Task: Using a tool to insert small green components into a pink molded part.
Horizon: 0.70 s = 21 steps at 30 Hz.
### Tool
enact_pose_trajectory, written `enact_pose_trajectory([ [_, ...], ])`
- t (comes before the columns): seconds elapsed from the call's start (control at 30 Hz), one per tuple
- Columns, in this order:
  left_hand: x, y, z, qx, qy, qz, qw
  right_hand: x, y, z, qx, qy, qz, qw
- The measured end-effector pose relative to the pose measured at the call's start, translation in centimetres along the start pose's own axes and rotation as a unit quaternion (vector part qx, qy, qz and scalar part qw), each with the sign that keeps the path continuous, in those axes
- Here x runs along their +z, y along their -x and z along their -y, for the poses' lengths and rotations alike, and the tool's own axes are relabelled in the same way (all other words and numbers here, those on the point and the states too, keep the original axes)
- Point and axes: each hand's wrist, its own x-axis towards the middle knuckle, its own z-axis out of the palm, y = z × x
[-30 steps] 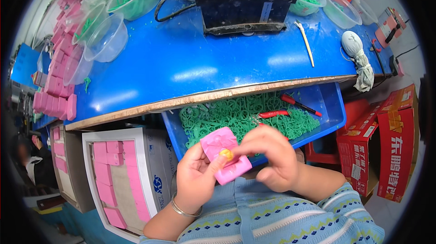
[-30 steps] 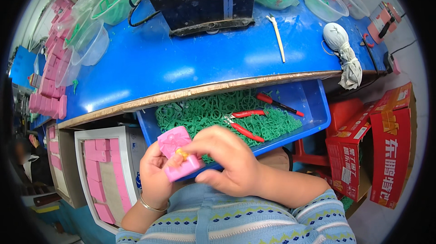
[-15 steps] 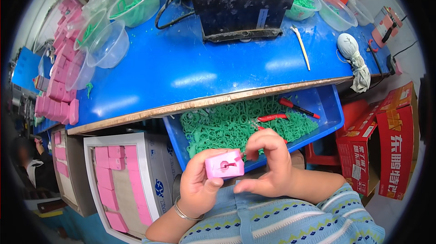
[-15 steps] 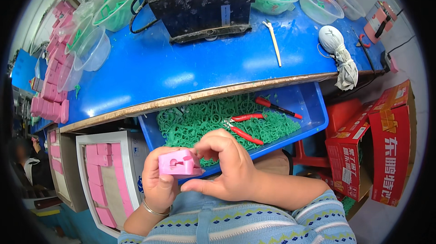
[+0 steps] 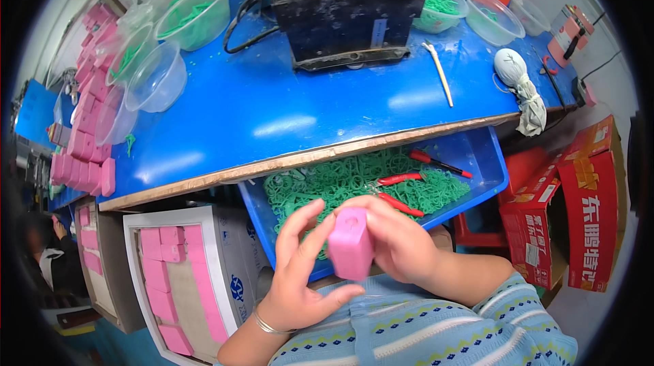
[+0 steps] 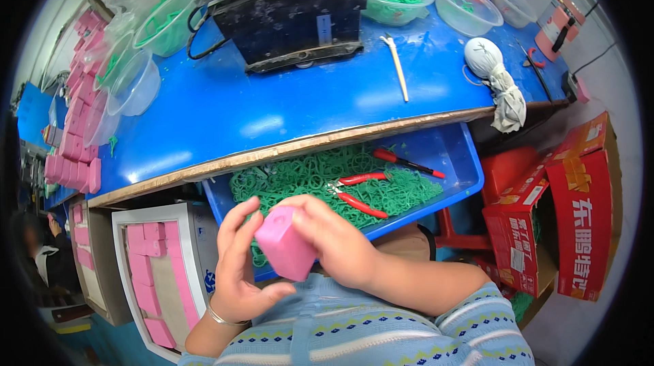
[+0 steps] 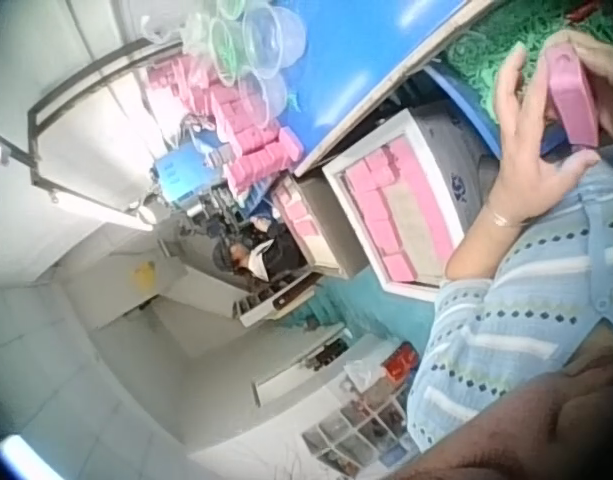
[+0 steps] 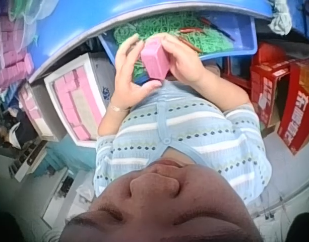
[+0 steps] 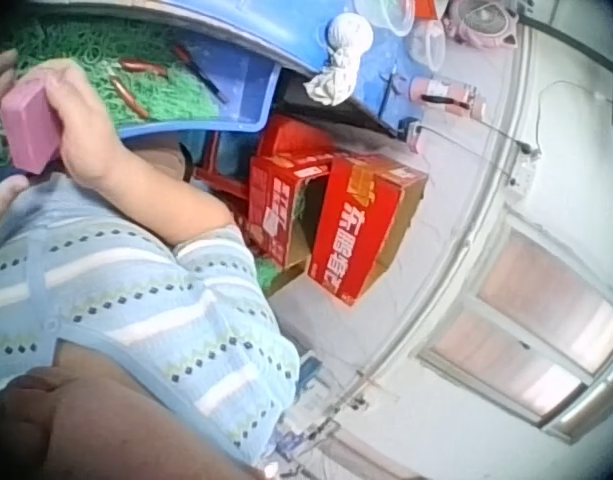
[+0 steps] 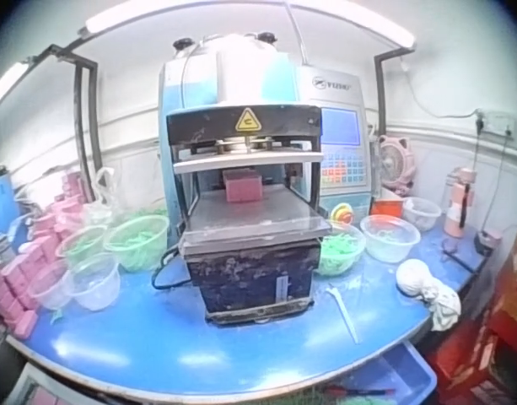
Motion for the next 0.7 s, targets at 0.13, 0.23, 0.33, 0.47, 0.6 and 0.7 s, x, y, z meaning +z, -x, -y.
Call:
enact_pose_trajectory([
  [0.13,0.8,-0.6,-1.5,0.028,-0.126,-0.003,0.992,-2.4,-1.1,-1.8,0.259,-0.388,0.177,0.867],
  [0.23,0.9,-0.4,-0.9,0.009,-0.133,0.049,0.99,-1.1,-1.2,-2.3,0.275,-0.401,0.249,0.837],
  [0.33,0.2,-0.8,-1.5,-0.006,-0.161,0.034,0.986,-1.1,-0.9,-1.4,0.2,-0.186,0.126,0.954],
  [0.47,0.3,-0.9,-1.3,-0.018,-0.207,0.006,0.978,-1.9,-0.8,-1.5,0.147,-0.112,0.135,0.973],
  [0.6,1.2,-0.2,-0.7,-0.011,-0.261,-0.062,0.963,-2.1,-1.2,-0.9,0.147,-0.072,0.126,0.978],
  [0.7,1.0,0.0,0.7,0.14,-0.378,-0.134,0.905,-1.5,-0.9,0.2,-0.039,0.053,0.185,0.981],
])
